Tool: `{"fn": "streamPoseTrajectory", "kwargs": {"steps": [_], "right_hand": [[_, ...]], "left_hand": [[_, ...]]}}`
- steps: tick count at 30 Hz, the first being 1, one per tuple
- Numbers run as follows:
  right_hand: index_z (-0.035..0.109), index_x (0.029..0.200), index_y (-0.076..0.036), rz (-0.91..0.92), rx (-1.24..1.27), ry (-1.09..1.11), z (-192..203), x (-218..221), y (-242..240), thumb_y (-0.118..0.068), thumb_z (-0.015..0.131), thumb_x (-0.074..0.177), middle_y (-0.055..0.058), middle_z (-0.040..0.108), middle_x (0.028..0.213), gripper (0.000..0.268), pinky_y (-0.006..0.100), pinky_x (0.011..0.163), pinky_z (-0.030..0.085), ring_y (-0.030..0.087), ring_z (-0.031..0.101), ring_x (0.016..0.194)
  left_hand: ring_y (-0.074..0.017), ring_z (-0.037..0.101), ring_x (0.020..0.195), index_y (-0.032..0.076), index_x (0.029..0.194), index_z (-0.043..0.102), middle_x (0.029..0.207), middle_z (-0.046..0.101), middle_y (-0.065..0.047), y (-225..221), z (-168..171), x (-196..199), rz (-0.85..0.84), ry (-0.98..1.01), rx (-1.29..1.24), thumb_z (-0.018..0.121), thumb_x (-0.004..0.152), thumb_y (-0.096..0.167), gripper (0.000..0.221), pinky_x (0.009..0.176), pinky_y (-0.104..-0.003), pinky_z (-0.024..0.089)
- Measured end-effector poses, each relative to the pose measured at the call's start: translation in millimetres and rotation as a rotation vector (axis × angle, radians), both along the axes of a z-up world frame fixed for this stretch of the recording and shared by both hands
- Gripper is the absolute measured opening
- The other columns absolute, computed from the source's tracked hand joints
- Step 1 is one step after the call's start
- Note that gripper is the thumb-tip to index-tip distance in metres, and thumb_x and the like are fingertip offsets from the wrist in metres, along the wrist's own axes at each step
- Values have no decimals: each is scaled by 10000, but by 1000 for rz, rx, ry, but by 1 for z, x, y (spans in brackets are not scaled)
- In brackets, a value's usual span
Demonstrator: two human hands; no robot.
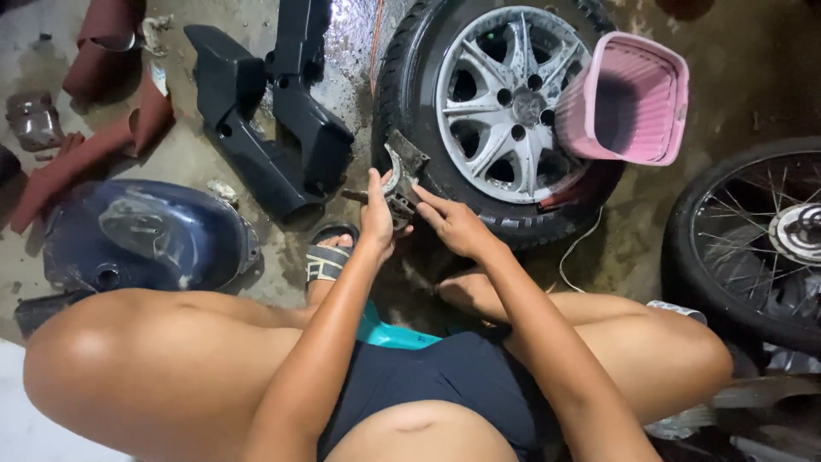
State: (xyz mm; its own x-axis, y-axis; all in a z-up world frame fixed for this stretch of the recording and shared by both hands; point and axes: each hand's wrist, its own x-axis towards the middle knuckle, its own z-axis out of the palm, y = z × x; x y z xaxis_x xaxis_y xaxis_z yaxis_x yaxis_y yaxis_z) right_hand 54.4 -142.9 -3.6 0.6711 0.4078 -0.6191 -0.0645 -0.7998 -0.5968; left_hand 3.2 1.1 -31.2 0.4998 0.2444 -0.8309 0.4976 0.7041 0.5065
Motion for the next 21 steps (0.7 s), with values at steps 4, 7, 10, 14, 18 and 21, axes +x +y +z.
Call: {"fn": "streamPoseTrajectory", "kwargs": {"steps": [4, 7, 10, 14, 18, 21], "right_hand": [[517, 1498, -371, 17, -39, -38, 4, 4, -3, -521, 492, 1043, 158, 637, 1401, 480, 553, 1125, 453, 424, 562, 1321], [502, 1516, -369, 32, -28, -36, 4, 3, -3, -536, 481, 1047, 167, 635, 1406, 499, 553, 1109, 463, 428, 568, 1316], [462, 1541, -387, 69, -71, -50, 11, 1, 0, -545, 452, 1046, 199, 670, 1348, 520, 562, 1051, 494, 461, 607, 1252], [440, 1552, -385, 119, -123, -132, 9, -2, 6, -568, 413, 1058, 238, 682, 1303, 527, 564, 1032, 505, 461, 623, 1222], [498, 1514, -375, -15, 12, -77, -6, 4, 8, -531, 453, 1056, 193, 658, 1365, 486, 536, 1092, 480, 433, 581, 1297], [560, 1477, -299, -71, 93, -21, 0, -2, 3, -450, 465, 1065, 161, 637, 1404, 449, 517, 1140, 442, 404, 558, 1337]], "left_hand": [[-333, 722, 878, 231, 1425, 617, 1173, 708, -271, 0, 2, 1, -12, -16, 8, 421, 899, 795, 796, 469, -332, 640], [-324, 714, 904, 261, 1422, 617, 1171, 709, -246, 1, 2, 0, -29, 3, 13, 393, 893, 817, 800, 500, -338, 646], [-327, 718, 877, 261, 1406, 631, 1140, 720, -242, 1, 5, 0, -29, 5, 10, 407, 907, 792, 763, 477, -340, 641], [-318, 710, 931, 274, 1427, 613, 1192, 706, -233, -2, -3, -5, -50, -8, 6, 385, 902, 812, 786, 498, -334, 641], [-315, 686, 978, 272, 1454, 583, 1227, 686, -225, 2, 4, -1, -71, -21, -3, 362, 897, 832, 820, 521, -322, 634], [-330, 711, 939, 255, 1426, 614, 1204, 703, -246, 1, 1, 1, -45, -6, -12, 426, 898, 805, 785, 501, -329, 633]]}}
